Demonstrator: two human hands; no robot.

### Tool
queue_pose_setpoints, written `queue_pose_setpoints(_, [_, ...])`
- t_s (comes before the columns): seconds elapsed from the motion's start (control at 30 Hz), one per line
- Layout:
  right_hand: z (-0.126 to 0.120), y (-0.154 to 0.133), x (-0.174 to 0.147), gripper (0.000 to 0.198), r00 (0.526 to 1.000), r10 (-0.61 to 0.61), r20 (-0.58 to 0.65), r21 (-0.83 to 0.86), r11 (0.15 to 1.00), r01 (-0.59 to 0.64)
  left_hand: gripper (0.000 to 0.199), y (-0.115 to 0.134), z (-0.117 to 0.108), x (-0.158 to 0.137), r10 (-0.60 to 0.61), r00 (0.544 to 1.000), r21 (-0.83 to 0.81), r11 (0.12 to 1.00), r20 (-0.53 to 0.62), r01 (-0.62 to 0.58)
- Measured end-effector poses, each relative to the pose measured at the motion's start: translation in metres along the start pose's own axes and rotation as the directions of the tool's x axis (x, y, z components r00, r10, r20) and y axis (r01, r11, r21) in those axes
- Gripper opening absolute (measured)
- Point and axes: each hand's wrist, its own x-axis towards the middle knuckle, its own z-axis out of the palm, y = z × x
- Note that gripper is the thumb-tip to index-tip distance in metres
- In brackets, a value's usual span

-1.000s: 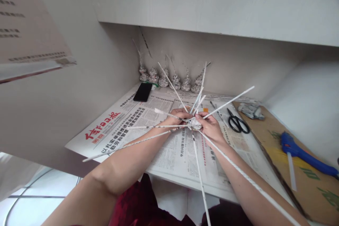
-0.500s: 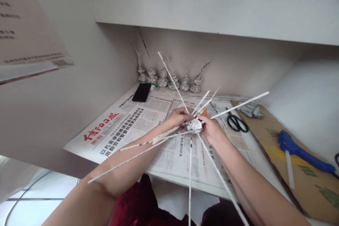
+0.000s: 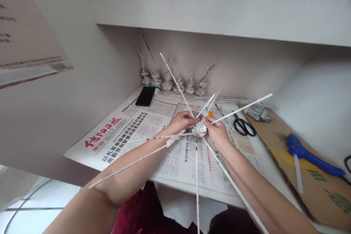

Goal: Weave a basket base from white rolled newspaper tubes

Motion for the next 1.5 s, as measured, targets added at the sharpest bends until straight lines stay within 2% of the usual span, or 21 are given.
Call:
queue_pose_setpoints(0.17, [-0.008, 0.005, 0.002, 0.033, 0.994, -0.113, 0.000, -0.307, 0.946, 0.108, 0.030, 0.003, 0.002, -0.002, 0.030, 1.000, 0.006, 1.000, -0.007, -0.030])
queue_pose_setpoints(0.27, [-0.009, 0.002, 0.001, 0.032, 0.987, -0.158, -0.028, -0.378, 0.916, 0.136, 0.030, 0.005, 0.002, -0.003, 0.020, 1.000, 0.031, 0.999, -0.009, -0.019])
queue_pose_setpoints(0.33, [-0.006, -0.002, -0.002, 0.032, 0.990, -0.126, -0.069, -0.304, 0.947, 0.100, 0.031, 0.006, 0.002, -0.003, -0.016, 1.000, 0.025, 1.000, -0.014, 0.016])
queue_pose_setpoints(0.47, [0.002, -0.008, -0.007, 0.035, 0.994, 0.023, -0.107, -0.053, 0.998, -0.028, 0.030, 0.006, 0.002, -0.004, -0.044, 0.998, -0.025, 0.999, -0.051, 0.043])
queue_pose_setpoints(0.57, [0.004, -0.009, -0.008, 0.035, 0.991, 0.096, -0.095, -0.022, 0.995, -0.098, 0.024, 0.006, 0.002, -0.004, -0.049, 0.997, -0.043, 0.998, -0.055, 0.047])
queue_pose_setpoints(0.67, [0.002, -0.008, -0.007, 0.031, 0.995, 0.041, -0.086, -0.078, 0.996, -0.048, 0.019, 0.004, -0.001, -0.001, -0.041, 0.999, 0.020, 0.999, -0.021, 0.041])
queue_pose_setpoints(0.8, [-0.001, -0.007, -0.006, 0.027, 0.996, -0.051, -0.066, -0.185, 0.982, 0.038, 0.019, 0.000, -0.005, 0.003, 0.035, 0.999, 0.102, 0.994, 0.001, -0.035])
queue_pose_setpoints(0.93, [-0.003, -0.005, -0.004, 0.031, 0.998, 0.000, -0.056, -0.112, 0.994, -0.007, 0.022, 0.002, -0.004, 0.000, 0.045, 0.996, 0.014, 0.999, 0.082, -0.046])
queue_pose_setpoints(1.03, [-0.004, 0.000, -0.001, 0.033, 0.998, 0.037, -0.058, -0.038, 0.998, -0.040, 0.022, 0.001, -0.002, -0.002, 0.021, 0.996, -0.027, 0.999, 0.091, -0.018])
queue_pose_setpoints(1.3, [-0.002, 0.002, 0.000, 0.039, 0.996, 0.068, -0.054, 0.070, 0.995, -0.064, 0.021, -0.009, -0.005, 0.004, 0.034, 0.997, 0.127, 0.991, 0.066, -0.042])
queue_pose_setpoints(1.5, [-0.001, 0.000, -0.004, 0.037, 0.999, 0.023, -0.038, -0.022, 0.999, -0.024, 0.016, 0.004, -0.001, -0.007, 0.105, 0.994, 0.318, 0.942, 0.028, -0.108])
